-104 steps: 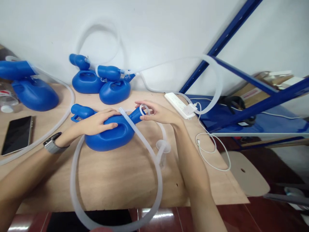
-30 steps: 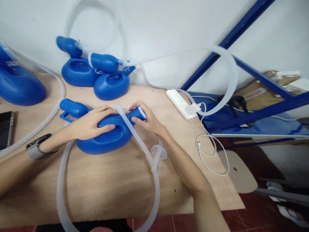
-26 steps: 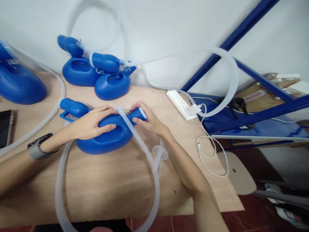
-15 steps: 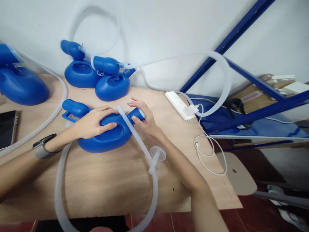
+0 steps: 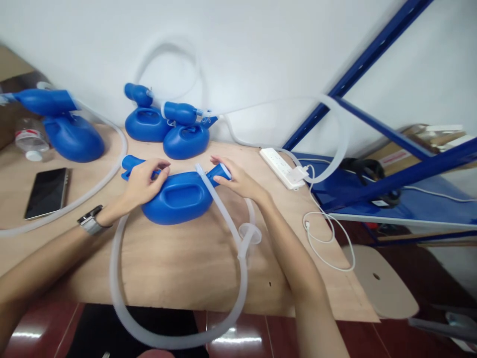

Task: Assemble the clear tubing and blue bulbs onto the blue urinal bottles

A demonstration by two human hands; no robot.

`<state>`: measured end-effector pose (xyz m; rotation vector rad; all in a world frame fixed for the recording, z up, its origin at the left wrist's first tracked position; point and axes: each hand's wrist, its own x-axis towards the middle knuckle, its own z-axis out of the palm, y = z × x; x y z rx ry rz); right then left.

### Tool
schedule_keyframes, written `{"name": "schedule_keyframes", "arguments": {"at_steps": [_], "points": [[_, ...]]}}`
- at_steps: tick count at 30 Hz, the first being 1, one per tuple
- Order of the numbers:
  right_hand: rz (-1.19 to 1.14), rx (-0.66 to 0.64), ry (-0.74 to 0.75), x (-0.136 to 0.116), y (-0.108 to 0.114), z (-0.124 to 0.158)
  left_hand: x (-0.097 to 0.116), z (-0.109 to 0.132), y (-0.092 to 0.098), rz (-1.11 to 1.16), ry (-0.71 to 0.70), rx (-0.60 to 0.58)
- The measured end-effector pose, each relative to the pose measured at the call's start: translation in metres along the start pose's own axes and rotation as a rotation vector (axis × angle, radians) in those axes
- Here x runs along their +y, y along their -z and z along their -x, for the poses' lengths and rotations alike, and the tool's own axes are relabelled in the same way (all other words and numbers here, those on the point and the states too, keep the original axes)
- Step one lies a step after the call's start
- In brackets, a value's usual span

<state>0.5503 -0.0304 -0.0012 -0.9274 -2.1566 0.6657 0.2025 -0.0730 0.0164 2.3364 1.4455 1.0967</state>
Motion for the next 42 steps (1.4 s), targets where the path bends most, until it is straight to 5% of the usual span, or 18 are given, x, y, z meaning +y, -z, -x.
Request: {"name": "schedule_keyframes", "arguments": {"at_steps": [6,10,14,18,24,27,31,34,38,42], "points": [[0.135,-0.063,-0.120,-0.013,0.022,0.005,-0.083,0.027,0.040,-0.176,-0.024,-0.270],[0.242,-0.064,-0.104,-0.014,0.024,0.004,-0.115,0.046,0.045,-0.178,-0.096,-0.361],[0.373,-0.059,-0.052,-0.037,0.031,0.010,-0.114,0.058,0.038,-0.152,-0.152,-0.360],[0.384,-0.035,0.074,-0.087,0.029,0.019,-0.106,0.064,0.032,-0.083,-0.168,-0.379],[0.370,-0.142,0.236,-0.135,-0.025,-0.017,-0.110,0.059,0.030,-0.010,-0.189,-0.373],[0.429,-0.168,0.206,-0.141,-0.069,-0.065,-0.115,0.059,0.028,-0.009,-0.215,-0.398],[0.634,-0.372,-0.007,-0.139,-0.131,-0.131,-0.117,0.064,0.022,-0.062,-0.199,-0.389],[0.582,-0.528,-0.142,-0.132,-0.159,-0.163,-0.116,0.068,0.020,-0.012,-0.231,-0.374],[0.396,-0.604,-0.206,-0.121,-0.159,-0.176,-0.113,0.069,0.024,0.093,-0.228,-0.323],[0.190,-0.496,-0.300,-0.118,-0.140,-0.174,-0.101,0.066,0.031,0.116,-0.224,-0.162]]}}
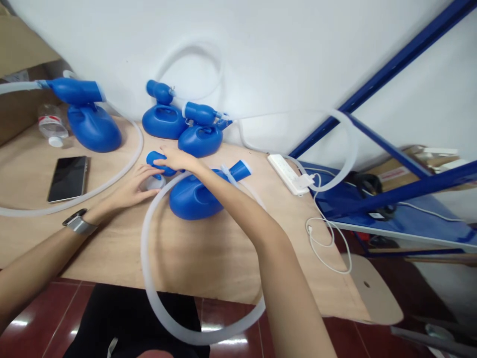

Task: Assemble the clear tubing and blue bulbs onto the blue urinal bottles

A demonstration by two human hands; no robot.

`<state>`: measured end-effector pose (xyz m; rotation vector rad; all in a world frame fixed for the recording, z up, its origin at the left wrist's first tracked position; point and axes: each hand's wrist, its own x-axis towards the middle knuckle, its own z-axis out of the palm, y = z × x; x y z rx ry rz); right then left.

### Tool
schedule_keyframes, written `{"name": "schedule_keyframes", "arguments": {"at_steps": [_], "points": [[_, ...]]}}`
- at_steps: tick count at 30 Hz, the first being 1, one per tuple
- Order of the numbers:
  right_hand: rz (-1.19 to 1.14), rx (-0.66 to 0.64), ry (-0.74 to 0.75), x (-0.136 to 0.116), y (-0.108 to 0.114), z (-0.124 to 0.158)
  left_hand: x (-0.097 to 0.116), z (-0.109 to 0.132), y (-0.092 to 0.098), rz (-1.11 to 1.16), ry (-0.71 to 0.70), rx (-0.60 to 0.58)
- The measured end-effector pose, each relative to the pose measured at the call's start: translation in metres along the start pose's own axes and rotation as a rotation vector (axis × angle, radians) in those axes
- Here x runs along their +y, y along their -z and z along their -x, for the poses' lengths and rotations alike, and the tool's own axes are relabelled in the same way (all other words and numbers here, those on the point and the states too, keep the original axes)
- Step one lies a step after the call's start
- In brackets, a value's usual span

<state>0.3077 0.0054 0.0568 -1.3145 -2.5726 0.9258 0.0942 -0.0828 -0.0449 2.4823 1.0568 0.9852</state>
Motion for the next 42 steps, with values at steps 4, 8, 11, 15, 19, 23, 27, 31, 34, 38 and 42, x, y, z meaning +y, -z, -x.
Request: {"name": "schedule_keyframes", "arguments": {"at_steps": [4,8,11,15,19,23,27,31,34,38,42], "points": [[-0.057,0.083,0.092,-0.003,0.010,0.013,0.009,-0.002,-0.001,-0.132,-0.081,0.118],[0.159,0.182,0.121,-0.012,0.007,0.034,0.007,0.002,-0.013,-0.280,-0.226,0.106],[0.278,0.294,0.089,-0.012,0.001,0.051,0.009,0.005,-0.021,-0.304,-0.250,0.163],[0.295,0.474,0.109,0.010,0.004,0.069,0.017,0.009,-0.022,-0.311,-0.153,0.211],[0.125,0.567,0.198,0.048,0.023,0.093,0.010,0.011,-0.018,-0.383,0.025,0.077],[-0.118,0.605,0.282,0.075,0.038,0.131,-0.011,0.007,-0.014,-0.427,0.214,0.072],[-0.472,0.538,0.263,0.086,0.038,0.162,-0.037,-0.004,-0.012,-0.404,0.215,0.025],[-0.762,0.544,0.234,0.095,0.032,0.167,-0.054,-0.014,-0.011,-0.335,0.250,-0.169],[-0.947,0.639,0.211,0.106,0.028,0.158,-0.051,-0.032,-0.003,-0.283,0.291,-0.113],[-1.103,0.712,0.066,0.121,0.025,0.147,-0.009,-0.083,0.014,0.006,0.461,0.232],[-1.202,0.677,-0.066,0.125,0.022,0.144,0.067,-0.139,0.021,0.668,0.361,0.359]]}}
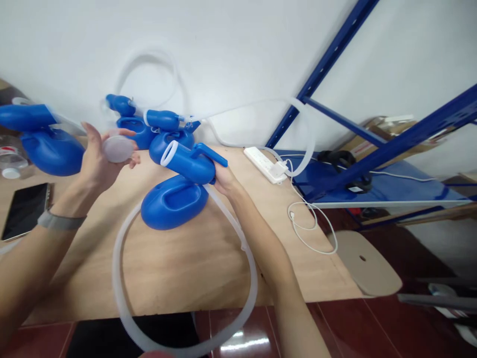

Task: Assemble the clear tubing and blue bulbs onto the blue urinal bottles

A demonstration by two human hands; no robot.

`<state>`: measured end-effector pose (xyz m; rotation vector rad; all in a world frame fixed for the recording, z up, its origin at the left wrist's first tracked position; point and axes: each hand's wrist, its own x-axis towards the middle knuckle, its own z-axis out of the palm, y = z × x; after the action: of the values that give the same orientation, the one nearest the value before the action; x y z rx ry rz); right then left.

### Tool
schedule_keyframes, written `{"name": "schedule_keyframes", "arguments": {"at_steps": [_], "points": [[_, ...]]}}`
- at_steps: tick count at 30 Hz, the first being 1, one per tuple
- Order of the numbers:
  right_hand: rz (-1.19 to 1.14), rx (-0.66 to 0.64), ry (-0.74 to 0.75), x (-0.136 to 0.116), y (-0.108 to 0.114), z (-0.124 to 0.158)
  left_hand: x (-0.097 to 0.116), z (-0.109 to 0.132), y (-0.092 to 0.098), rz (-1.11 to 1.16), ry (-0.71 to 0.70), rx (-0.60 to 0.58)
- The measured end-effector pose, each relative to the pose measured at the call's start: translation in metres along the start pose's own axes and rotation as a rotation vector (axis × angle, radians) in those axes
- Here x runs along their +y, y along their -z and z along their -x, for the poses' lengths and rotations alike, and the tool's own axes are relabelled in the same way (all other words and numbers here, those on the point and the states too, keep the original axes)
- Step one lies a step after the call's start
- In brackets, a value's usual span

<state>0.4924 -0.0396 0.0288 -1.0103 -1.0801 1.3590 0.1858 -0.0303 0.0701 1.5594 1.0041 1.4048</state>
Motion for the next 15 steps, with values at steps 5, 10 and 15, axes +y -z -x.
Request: {"name": "schedule_keyframes", "arguments": {"at_steps": [5,10,15], "points": [[0.081,-0.078,0.051,-0.003,-0.008,0.013,0.040,0.005,-0.054,-0.161,-0.397,0.049],[0.239,-0.134,0.218,-0.006,-0.031,0.028,0.023,0.004,-0.068,-0.056,-0.313,0.105],[0.342,-0.082,0.222,0.001,-0.043,0.030,0.014,0.006,-0.070,0.089,-0.105,-0.108]]}}
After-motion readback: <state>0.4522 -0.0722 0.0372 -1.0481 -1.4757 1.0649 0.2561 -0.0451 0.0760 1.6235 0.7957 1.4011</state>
